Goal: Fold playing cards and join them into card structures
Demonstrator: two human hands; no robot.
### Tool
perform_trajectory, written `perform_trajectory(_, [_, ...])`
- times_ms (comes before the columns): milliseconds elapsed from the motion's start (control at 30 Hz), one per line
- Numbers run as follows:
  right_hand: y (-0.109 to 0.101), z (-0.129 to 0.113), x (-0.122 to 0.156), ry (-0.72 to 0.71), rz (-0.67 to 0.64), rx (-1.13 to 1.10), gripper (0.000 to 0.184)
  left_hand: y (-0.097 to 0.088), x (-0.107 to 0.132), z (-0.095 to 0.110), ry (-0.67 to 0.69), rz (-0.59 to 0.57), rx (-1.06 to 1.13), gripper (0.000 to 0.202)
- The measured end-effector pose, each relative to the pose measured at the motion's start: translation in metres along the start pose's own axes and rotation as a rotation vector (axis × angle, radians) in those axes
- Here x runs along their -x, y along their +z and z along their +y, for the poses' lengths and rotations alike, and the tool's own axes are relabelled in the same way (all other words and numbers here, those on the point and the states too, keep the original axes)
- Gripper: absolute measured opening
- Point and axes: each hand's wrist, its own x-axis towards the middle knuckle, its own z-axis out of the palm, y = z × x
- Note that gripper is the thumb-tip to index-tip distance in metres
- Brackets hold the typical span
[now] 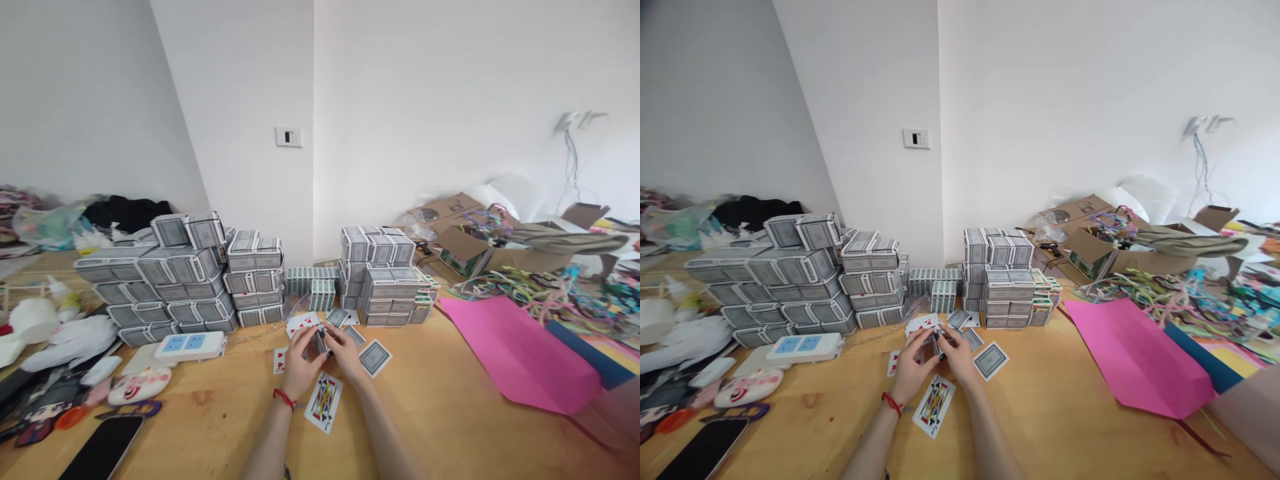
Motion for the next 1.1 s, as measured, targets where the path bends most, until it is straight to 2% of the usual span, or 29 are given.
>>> perform_trajectory(433, [-0.0001,-0.0019,0.0034,-0.012,-0.097,-0.005,0.040,0.0016,-0.0010,0.0033,-0.039,-0.033,0.023,0.047])
perform_trajectory(767, [-0.0021,-0.0061,0.0055,-0.024,-0.098,-0.034,0.036,0.0027,-0.0001,0.0030,0.021,0.003,-0.057,0.046])
perform_trajectory(967, [-0.0053,-0.0034,0.0056,-0.003,-0.118,-0.149,0.032,0.0035,0.0004,0.0060,0.051,0.028,-0.090,0.047])
perform_trajectory(1100, [-0.0012,0.0001,0.0078,0.116,-0.202,-0.380,0.033,0.0029,0.0008,0.0068,0.060,0.020,-0.101,0.048])
